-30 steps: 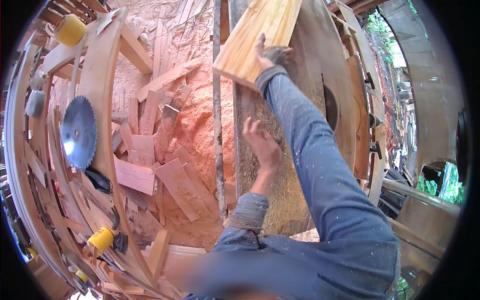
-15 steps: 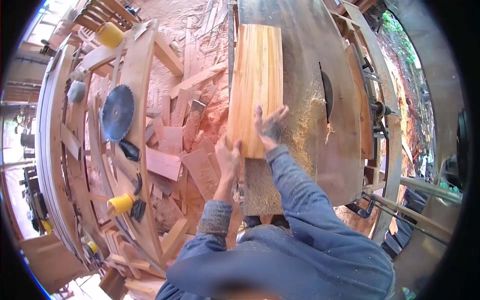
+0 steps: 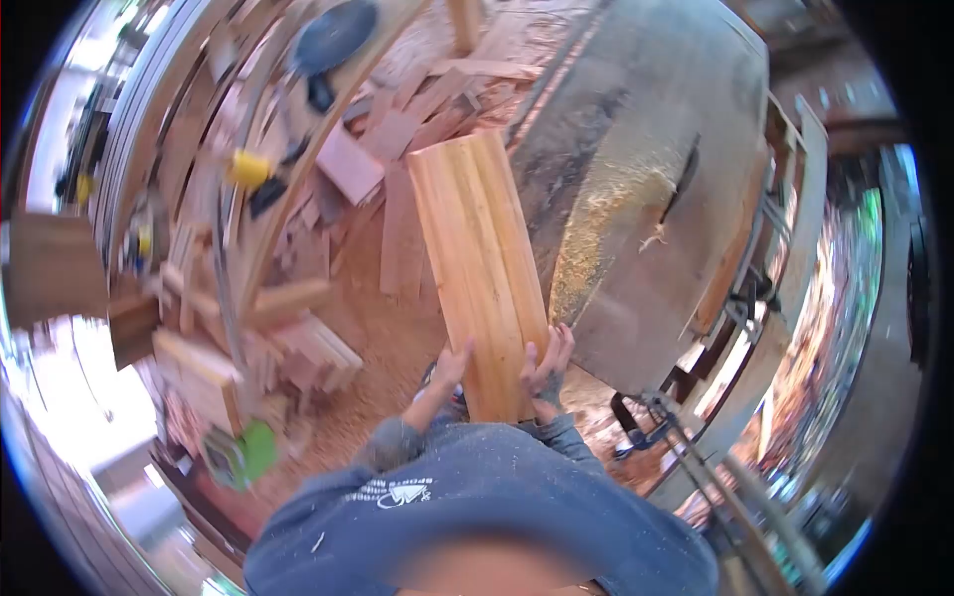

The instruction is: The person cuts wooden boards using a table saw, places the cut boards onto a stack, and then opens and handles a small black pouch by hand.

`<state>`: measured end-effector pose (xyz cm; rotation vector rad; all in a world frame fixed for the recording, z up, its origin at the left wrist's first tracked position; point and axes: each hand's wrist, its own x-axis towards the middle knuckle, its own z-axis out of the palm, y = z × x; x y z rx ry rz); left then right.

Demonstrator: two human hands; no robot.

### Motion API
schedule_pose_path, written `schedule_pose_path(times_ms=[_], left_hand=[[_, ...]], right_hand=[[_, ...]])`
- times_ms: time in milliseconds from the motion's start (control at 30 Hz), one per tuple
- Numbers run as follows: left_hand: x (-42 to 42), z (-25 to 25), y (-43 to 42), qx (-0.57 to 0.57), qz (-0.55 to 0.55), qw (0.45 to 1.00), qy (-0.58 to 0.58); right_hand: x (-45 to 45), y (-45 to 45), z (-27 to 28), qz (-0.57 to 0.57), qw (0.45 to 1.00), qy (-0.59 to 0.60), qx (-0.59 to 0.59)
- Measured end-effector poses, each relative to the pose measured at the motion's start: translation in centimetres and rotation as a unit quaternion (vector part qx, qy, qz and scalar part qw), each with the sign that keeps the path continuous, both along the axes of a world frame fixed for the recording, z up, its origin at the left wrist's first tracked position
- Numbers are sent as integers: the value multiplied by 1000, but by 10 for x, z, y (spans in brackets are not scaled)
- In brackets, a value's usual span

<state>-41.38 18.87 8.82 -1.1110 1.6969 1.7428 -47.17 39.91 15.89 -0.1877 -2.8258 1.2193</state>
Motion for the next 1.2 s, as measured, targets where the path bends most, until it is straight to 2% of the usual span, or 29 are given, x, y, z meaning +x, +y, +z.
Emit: schedule_pose_path(times_ms=[33, 100, 133, 200, 233, 300, 333, 400, 467, 533, 600, 633, 700, 800, 900, 933, 967, 1000, 1033, 1067, 1167, 1200], left_hand=[[-6, 1, 7, 38, 44, 998, 34], [-4, 4, 27, -7, 101, 989, 109], [-9, 9, 31, -9, 97, 990, 100], [-3, 24, 33, -11, 87, 993, 76], [2, 26, 34, -55, 81, 993, 72], [6, 36, 28, -142, 75, 985, 57], [11, 57, 21, -137, 104, 983, 69], [31, 87, 0, -103, 113, 987, 46], [70, 105, -24, -85, 140, 985, 46], [116, 113, -41, -75, 154, 982, 72], [163, 92, -53, -119, 173, 977, 47], [187, 86, -65, -141, 174, 974, 35], [238, 77, -87, -113, 212, 970, 18], [327, 42, -133, -69, 241, 968, -29], [433, -8, -178, -79, 304, 947, -70], [467, -28, -182, -73, 337, 936, -67], [515, -9, -201, 5, 370, 926, -73], [553, 2, -212, 8, 431, 896, -106], [584, -82, -198, -9, 500, 864, -68], [621, -62, -206, 13, 561, 823, -85], [728, -53, -214, 19, 693, 702, -161], [758, -16, -223, 27, 730, 659, -177]], right_hand=[[5, 6, 4, 24, 1000, -2, -5], [18, 26, -3, -16, 997, -58, -49], [20, 38, -8, -38, 993, -85, -69], [29, 61, -8, 10, 982, -191, 13], [31, 70, -9, 34, 970, -235, 59], [36, 86, -27, 81, 940, -328, -44], [37, 91, -36, 104, 915, -380, -87], [61, 74, -47, 114, 873, -375, -289], [92, 49, -52, 115, 773, -405, -476], [116, 2, -22, 125, 766, -439, -452], [151, -31, -1, 90, 746, -497, -433], [165, -43, -8, 123, 743, -512, -413], [200, -60, -15, 171, 735, -540, -372], [263, -135, 7, 211, 777, -554, -213], [321, -206, -33, 248, 660, -670, -234], [345, -235, -34, 289, 685, -651, -153], [371, -269, -31, 270, 598, -735, -168], [403, -306, -28, 308, 620, -714, -103], [433, -340, -26, 345, 636, -689, -42], [446, -364, -63, 356, 596, -720, -1], [539, -451, -121, 479, 517, -696, 139], [566, -476, -153, 524, 481, -675, 197]])
